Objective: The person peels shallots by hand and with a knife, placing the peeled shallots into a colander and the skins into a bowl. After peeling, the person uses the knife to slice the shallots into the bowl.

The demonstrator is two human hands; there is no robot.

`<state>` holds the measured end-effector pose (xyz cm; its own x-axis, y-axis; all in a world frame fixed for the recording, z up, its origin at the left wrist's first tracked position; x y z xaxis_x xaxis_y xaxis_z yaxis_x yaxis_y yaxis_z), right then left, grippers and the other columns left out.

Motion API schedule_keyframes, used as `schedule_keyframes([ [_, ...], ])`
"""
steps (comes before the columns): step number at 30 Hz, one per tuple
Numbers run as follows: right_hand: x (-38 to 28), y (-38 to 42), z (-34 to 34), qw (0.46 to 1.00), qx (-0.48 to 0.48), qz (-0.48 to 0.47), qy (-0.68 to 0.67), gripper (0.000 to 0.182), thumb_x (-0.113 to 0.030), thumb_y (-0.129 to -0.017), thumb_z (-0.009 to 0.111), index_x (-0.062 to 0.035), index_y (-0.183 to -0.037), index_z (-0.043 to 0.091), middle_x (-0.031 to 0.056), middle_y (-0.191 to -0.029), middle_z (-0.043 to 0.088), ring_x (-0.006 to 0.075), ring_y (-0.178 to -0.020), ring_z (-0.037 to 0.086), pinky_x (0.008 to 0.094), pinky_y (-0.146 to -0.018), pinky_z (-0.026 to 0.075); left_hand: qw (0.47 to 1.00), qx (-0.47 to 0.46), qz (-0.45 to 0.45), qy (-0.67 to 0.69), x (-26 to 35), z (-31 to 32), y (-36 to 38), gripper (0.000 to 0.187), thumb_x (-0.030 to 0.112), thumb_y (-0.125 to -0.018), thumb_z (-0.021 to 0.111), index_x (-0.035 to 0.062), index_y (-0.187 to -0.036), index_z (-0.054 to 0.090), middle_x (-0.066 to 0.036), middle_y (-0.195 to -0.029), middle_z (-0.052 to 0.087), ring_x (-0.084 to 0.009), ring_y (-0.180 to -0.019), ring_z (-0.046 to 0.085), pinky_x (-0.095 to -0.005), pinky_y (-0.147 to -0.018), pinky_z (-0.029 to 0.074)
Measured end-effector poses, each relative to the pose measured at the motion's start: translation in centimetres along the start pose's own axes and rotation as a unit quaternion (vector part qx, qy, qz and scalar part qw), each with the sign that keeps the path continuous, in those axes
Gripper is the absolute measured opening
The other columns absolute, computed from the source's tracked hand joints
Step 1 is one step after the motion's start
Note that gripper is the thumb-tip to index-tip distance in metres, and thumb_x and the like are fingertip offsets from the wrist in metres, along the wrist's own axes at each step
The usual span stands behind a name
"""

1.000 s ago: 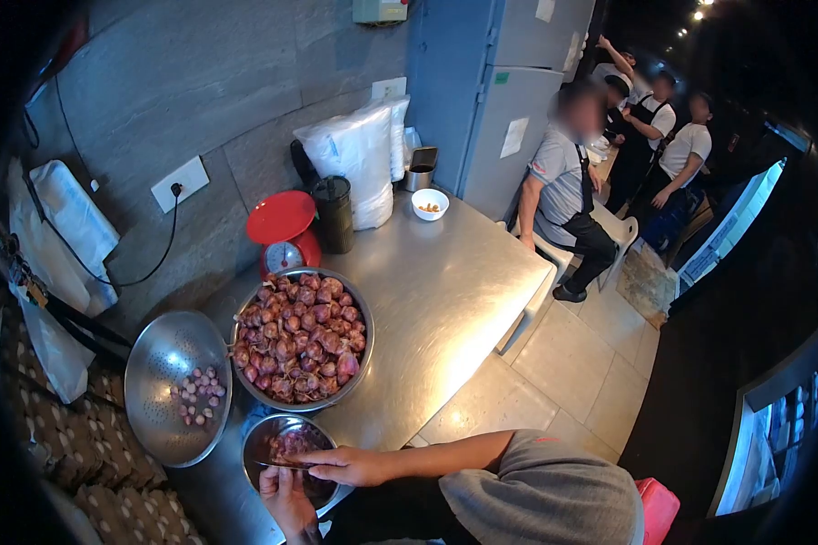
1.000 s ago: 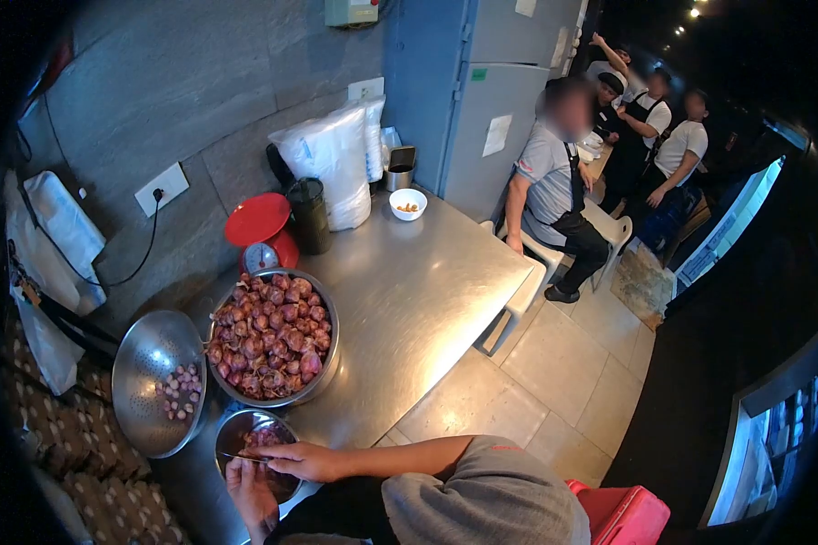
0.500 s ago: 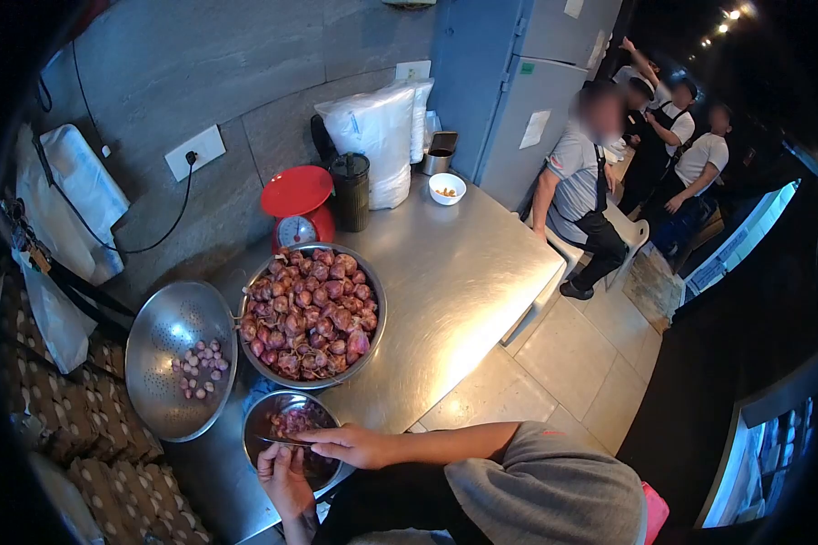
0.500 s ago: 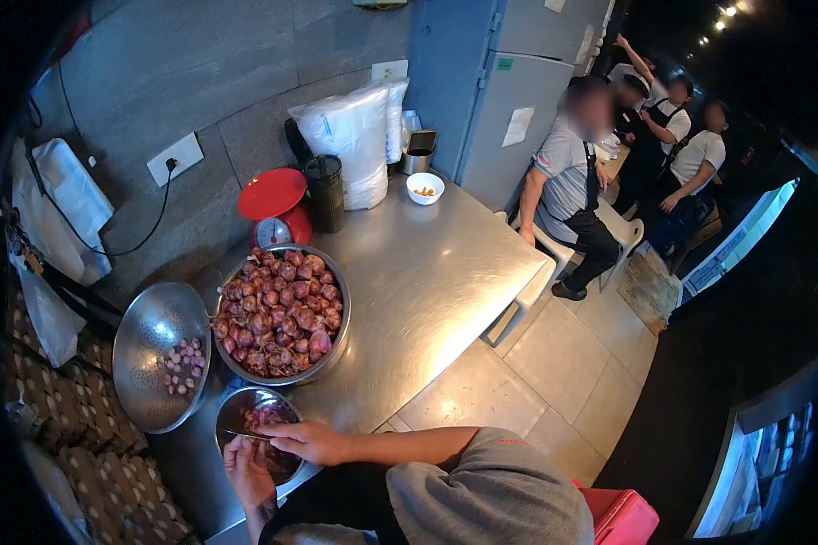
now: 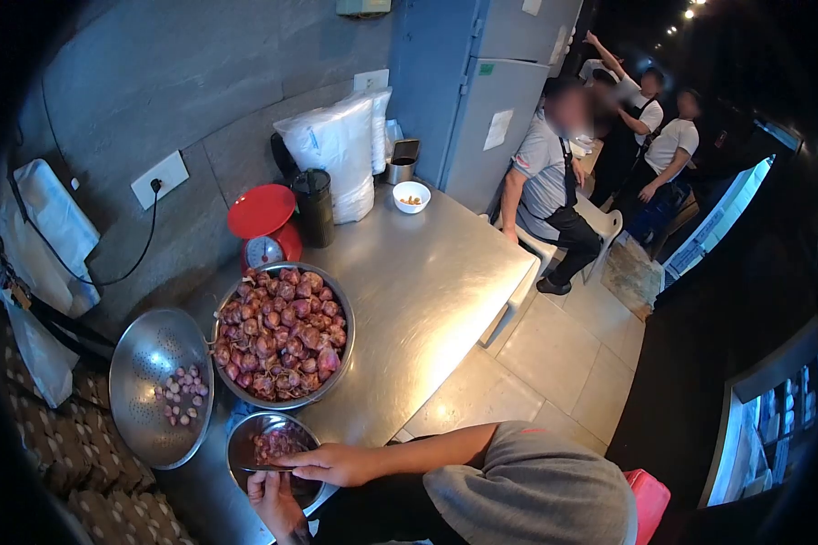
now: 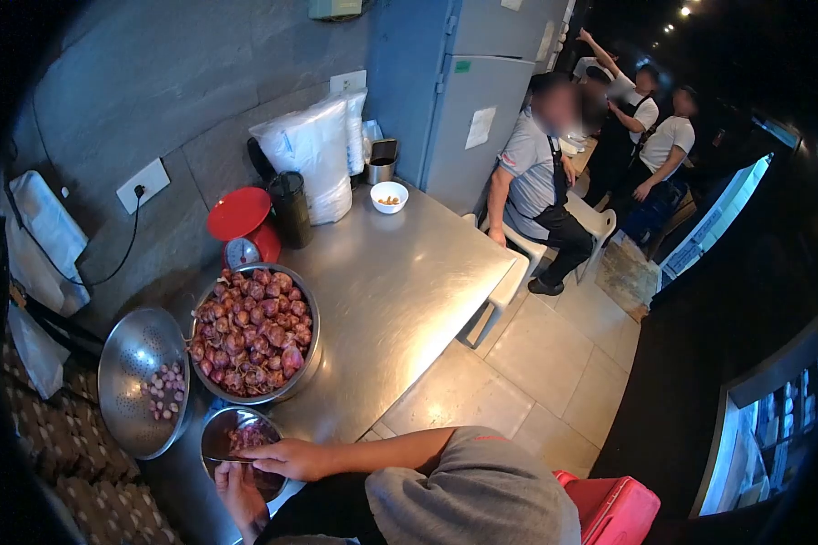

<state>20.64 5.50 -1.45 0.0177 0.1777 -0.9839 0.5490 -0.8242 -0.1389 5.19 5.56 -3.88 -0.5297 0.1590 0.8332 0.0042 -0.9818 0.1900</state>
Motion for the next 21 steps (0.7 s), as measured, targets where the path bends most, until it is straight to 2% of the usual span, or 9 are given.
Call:
schedule_keyframes([
  [4,0.2,-0.1,-0.1,1.000,0.028,0.000,0.005,0.040,-0.025,-0.091,0.041,-0.0034,-0.124,0.042,0.0205,-0.112,0.053,0.0306,-0.103,0.053,0.0331,-0.087,0.040,1.000,0.005,0.008,0.002,0.6,0.9,0.5,0.008,0.003,-0.082,0.055,0.0073,-0.089,0.055,-0.006,-0.094,0.058,-0.0146,-0.086,0.056,-0.0271,-0.077,0.047],
  [8,0.6,-0.2,-0.1,1.000,0.015,0.000,0.023,0.042,-0.026,-0.092,0.039,-0.0057,-0.129,0.037,0.0185,-0.115,0.052,0.0270,-0.105,0.052,0.0309,-0.089,0.039,1.000,0.013,0.006,0.004,0.2,0.0,0.0,0.010,0.002,-0.081,0.055,0.0072,-0.089,0.057,-0.006,-0.093,0.059,-0.0140,-0.083,0.057,-0.0251,-0.073,0.049],
  [13,1.3,-0.3,0.0,0.999,0.034,0.022,0.020,0.042,-0.024,-0.092,0.041,-0.0051,-0.129,0.037,0.0172,-0.116,0.052,0.0250,-0.105,0.052,0.0310,-0.090,0.038,1.000,0.016,-0.001,-0.009,0.5,0.5,0.3,0.011,0.005,-0.082,0.056,0.0064,-0.092,0.056,-0.006,-0.096,0.058,-0.0150,-0.088,0.056,-0.0265,-0.077,0.047],
  [16,2.3,-0.4,-0.6,0.998,0.040,0.044,0.020,0.041,-0.022,-0.092,0.041,-0.0044,-0.129,0.037,0.0151,-0.122,0.049,0.0227,-0.111,0.047,0.0299,-0.094,0.035,1.000,0.006,-0.009,-0.004,0.5,1.0,0.0,0.009,0.004,-0.081,0.057,0.0067,-0.090,0.056,-0.008,-0.096,0.058,-0.0185,-0.089,0.057,-0.0310,-0.078,0.047],
  [17,3.8,-0.4,-0.5,0.998,0.053,0.016,0.012,0.041,-0.022,-0.093,0.039,-0.0037,-0.130,0.036,0.0117,-0.129,0.042,0.0197,-0.119,0.039,0.0289,-0.098,0.029,1.000,0.021,-0.008,-0.003,0.6,0.7,0.2,0.009,0.003,-0.080,0.057,0.0069,-0.088,0.057,-0.009,-0.096,0.059,-0.0200,-0.089,0.057,-0.0329,-0.078,0.048],
  [18,3.5,-0.5,-1.0,0.997,0.042,0.036,-0.053,0.041,-0.020,-0.093,0.036,-0.0037,-0.130,0.035,0.0094,-0.134,0.037,0.0171,-0.124,0.033,0.0289,-0.101,0.024,1.000,0.023,0.004,0.017,0.6,0.6,0.2,0.009,0.004,-0.081,0.056,0.0073,-0.089,0.057,-0.009,-0.097,0.059,-0.0221,-0.091,0.057,-0.0363,-0.080,0.047],
  [19,3.7,-0.8,-1.5,0.998,0.042,0.020,-0.040,0.041,-0.020,-0.094,0.036,-0.0027,-0.131,0.033,0.0091,-0.133,0.037,0.0164,-0.123,0.032,0.0290,-0.102,0.024,0.999,0.011,-0.002,0.031,0.5,0.6,0.0,0.011,0.003,-0.080,0.056,0.0072,-0.091,0.058,-0.009,-0.099,0.058,-0.0230,-0.093,0.057,-0.0376,-0.081,0.046],
  [20,4.6,-0.6,-1.5,0.996,0.056,0.053,-0.045,0.041,-0.019,-0.094,0.035,-0.0031,-0.131,0.033,0.0094,-0.134,0.037,0.0161,-0.124,0.032,0.0290,-0.102,0.023,0.999,0.019,-0.018,0.046,0.4,0.4,-0.1,0.013,0.002,-0.080,0.056,0.0072,-0.092,0.058,-0.009,-0.099,0.058,-0.0234,-0.095,0.057,-0.0374,-0.082,0.046],
  [21,3.4,-0.5,-2.0,0.992,0.056,0.093,-0.070,0.042,-0.019,-0.093,0.037,-0.0037,-0.132,0.032,0.0090,-0.135,0.035,0.0163,-0.126,0.028,0.0284,-0.103,0.020,0.999,0.005,-0.018,0.048,0.8,0.8,0.0,0.016,0.004,-0.082,0.054,0.0055,-0.097,0.057,-0.009,-0.101,0.058,-0.0206,-0.096,0.055,-0.0332,-0.082,0.044],
])
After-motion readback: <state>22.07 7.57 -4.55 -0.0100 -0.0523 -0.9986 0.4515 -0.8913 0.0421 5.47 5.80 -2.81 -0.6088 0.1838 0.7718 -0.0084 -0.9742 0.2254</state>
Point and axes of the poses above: each hand's wrist, its own y-axis away from the middle knuckle, its own z-axis out of the palm, x = y × z, the point moved 4 cm from there along -y, towards the middle knuckle
